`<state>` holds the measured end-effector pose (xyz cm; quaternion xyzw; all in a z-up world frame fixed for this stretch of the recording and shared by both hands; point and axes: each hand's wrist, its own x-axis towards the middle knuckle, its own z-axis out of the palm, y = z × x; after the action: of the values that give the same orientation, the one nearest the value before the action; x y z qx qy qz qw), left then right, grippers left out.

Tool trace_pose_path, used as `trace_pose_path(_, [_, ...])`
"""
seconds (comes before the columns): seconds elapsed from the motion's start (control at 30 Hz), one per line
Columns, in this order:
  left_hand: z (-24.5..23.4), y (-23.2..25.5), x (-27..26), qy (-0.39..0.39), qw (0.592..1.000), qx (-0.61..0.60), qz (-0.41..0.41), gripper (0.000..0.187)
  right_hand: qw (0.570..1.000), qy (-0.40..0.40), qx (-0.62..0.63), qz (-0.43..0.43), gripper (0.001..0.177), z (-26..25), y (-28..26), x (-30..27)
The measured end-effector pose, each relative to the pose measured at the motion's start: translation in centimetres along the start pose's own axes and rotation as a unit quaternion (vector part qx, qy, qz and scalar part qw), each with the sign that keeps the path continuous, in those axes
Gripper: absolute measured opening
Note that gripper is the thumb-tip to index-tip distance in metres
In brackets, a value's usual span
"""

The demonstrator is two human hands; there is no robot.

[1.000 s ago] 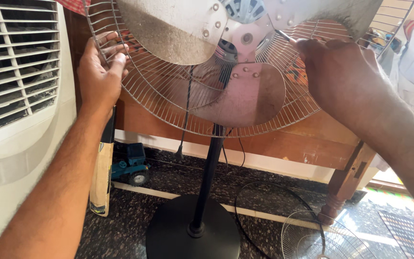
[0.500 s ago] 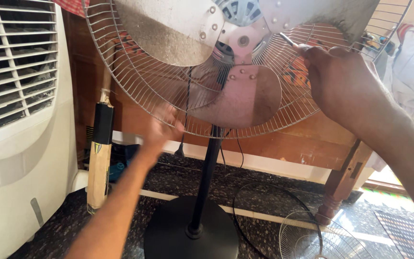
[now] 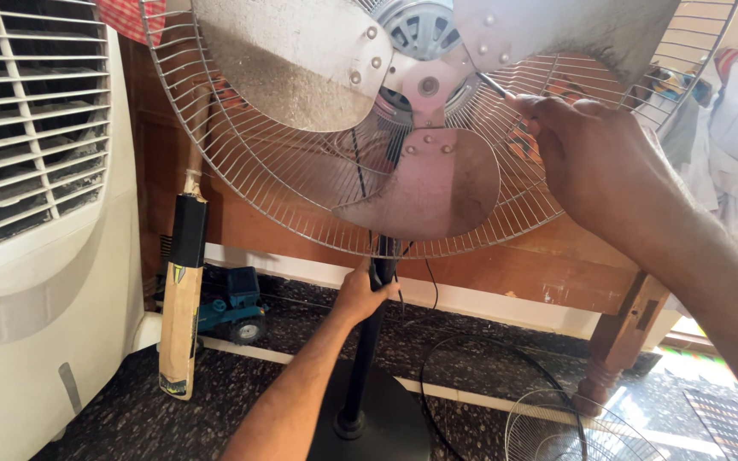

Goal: The person uses a screwdriver to loosen and tighten screws on the front grill of a standing fan. They repeatedly adjust the grill's position while working on the central hub area.

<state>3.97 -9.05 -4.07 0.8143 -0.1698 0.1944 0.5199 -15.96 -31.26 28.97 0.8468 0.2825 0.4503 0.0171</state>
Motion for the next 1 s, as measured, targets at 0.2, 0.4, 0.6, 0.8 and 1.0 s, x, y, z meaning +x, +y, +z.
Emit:
trace_pose_path(0.2, [0.1, 1.1, 0.3, 0.016, 0.998, 0.045, -0.037, 0.05, 0.999, -0.02, 0.029, 0.032, 0.035, 0.2, -1.2, -0.4])
trace_pose_path(0.4, [0.3, 1.4, 0.5, 0.014, 0.994, 0.091, -0.058, 0.054, 0.996, -0.06, 0.05, 0.037, 0.043, 0.8, -2.1, -1.7])
trace_pose_path(0.6, [0.7, 1.9, 0.6, 0.017, 0.984, 0.142, -0.102, 0.051, 0.993, -0.063, 0.085, 0.049, 0.032, 1.9, -2.3, -2.1])
trace_pose_path(0.8, [0.8, 1.9, 0.8, 0.028, 0.982, 0.154, -0.108, 0.054, 0.989, -0.038, 0.139, 0.028, 0.044, 2.9, -2.4, -2.8])
trace_pose_path(1.0, [0.9, 1.5, 0.9, 0.038, 0.98, 0.169, -0.098, 0.045, 0.981, -0.006, 0.193, 0.001, 0.049, 5.7, -2.5, -3.1])
